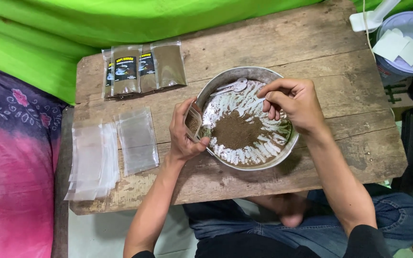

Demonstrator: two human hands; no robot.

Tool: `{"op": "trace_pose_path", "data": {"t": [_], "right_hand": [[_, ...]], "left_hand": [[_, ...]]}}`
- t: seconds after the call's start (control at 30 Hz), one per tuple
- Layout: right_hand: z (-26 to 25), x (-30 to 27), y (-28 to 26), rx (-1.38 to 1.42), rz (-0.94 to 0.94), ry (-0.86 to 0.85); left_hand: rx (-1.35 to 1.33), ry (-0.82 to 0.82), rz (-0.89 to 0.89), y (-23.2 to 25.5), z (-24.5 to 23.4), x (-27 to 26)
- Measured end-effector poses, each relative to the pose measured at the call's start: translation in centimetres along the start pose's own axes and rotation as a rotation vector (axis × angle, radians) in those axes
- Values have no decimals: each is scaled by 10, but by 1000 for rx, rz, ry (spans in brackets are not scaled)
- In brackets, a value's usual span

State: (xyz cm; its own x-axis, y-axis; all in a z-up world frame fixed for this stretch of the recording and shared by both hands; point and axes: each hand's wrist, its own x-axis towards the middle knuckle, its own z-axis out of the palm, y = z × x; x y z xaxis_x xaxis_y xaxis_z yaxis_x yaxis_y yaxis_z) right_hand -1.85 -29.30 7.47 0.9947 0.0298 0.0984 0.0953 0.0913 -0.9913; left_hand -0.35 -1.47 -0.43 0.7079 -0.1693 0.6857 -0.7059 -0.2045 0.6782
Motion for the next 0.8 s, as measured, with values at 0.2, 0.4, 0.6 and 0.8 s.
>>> {"op": "trace_pose_path", "data": {"t": [0.2, 0.4, 0.6, 0.8], "right_hand": [[38, -6, -31, 54, -66, 27], [61, -12, -50, -15, -101, 10], [77, -14, -54, -98, -149, 15], [88, -14, -43, -714, -869, -219]], "left_hand": [[14, 8, -24, -8, 2, -4], [-20, 40, -17, -6, 10, -1], [-36, 25, -16, 2, 6, 2], [-36, 9, -11, 0, 4, 0]]}}
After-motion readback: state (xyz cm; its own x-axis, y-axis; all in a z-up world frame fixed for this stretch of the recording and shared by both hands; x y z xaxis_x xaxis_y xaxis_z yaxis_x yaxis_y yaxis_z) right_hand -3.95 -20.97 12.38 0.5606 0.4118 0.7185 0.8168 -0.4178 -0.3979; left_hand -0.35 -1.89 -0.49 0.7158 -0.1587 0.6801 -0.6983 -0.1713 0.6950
